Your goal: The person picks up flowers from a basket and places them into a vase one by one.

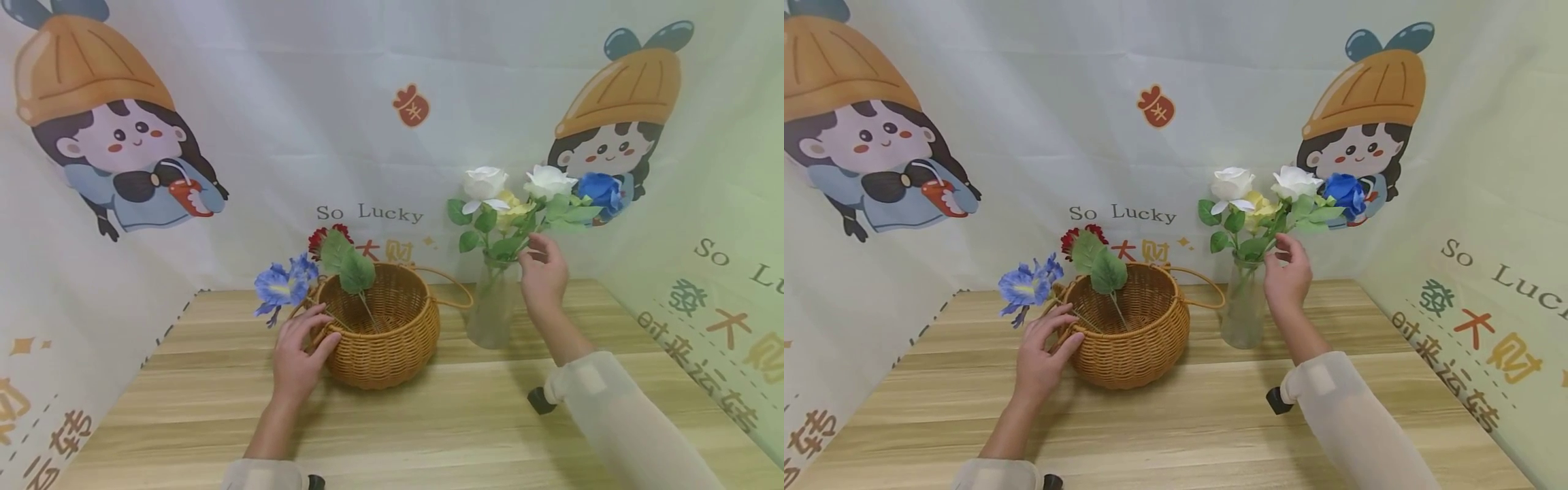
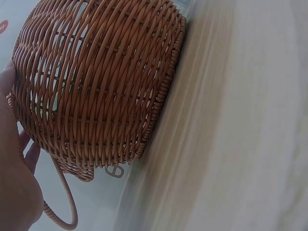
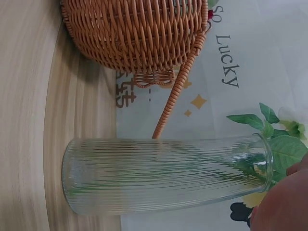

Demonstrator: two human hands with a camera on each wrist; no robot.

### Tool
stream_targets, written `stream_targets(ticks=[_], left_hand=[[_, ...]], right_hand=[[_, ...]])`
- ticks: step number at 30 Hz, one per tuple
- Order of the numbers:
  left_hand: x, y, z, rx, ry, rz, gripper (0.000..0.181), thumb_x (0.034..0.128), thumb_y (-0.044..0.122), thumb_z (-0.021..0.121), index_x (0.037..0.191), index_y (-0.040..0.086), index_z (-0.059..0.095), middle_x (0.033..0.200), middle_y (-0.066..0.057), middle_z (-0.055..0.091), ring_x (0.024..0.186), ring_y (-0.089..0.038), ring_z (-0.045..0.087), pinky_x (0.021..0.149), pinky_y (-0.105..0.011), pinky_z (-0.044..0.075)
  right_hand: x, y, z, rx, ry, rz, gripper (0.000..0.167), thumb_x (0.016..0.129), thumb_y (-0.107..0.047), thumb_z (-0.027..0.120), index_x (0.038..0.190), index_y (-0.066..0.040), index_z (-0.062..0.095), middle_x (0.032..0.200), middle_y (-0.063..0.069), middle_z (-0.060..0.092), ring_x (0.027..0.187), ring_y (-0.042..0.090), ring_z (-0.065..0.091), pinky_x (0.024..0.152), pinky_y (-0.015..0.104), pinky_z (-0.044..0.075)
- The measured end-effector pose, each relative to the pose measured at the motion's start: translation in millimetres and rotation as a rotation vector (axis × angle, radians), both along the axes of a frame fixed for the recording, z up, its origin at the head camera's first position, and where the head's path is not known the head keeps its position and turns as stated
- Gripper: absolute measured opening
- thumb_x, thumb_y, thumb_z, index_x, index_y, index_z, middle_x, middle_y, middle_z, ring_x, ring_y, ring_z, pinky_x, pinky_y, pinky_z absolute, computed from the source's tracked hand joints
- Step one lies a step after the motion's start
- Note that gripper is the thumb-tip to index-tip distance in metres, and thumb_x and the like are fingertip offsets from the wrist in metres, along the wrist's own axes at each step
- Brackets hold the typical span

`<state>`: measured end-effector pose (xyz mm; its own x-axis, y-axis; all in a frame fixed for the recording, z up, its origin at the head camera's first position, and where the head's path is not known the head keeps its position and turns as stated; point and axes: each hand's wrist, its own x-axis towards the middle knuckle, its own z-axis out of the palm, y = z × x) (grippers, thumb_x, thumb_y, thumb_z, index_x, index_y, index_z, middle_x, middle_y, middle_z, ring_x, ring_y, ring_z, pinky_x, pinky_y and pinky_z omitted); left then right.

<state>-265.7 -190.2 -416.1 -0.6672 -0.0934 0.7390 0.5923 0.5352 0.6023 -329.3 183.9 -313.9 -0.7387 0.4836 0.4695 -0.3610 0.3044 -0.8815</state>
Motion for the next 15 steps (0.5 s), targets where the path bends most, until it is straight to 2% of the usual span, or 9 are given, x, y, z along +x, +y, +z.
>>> stream_targets(ticks=[8, 15], left_hand=[[-0.5, -0.2, 0.0, -0.004, 0.002, 0.000, 0.026, 0.0816, 0.018, 0.079, 0.106, 0.015, 0.070, 0.132, -0.001, 0.061, 0.121, -0.025, 0.049, 0.103, -0.051, 0.031], [-0.6, -0.3, -0.5, -0.007, 0.017, 0.001, 0.026, 0.0808, 0.017, 0.079, 0.106, 0.014, 0.070, 0.131, -0.002, 0.061, 0.120, -0.025, 0.050, 0.102, -0.049, 0.032]], right_hand=[[2.1, 0.7, 4.7, 0.043, 0.039, -0.041, 0.041, 0.089, 0.001, 0.059, 0.130, -0.002, 0.059, 0.127, 0.013, 0.058, 0.114, 0.029, 0.055, 0.089, 0.035, 0.044], [-1.0, -1.8, 6.7, 0.016, 0.010, -0.031, 0.040, 0.089, 0.001, 0.059, 0.129, -0.004, 0.060, 0.125, 0.011, 0.060, 0.108, 0.022, 0.057, 0.085, 0.029, 0.046]])
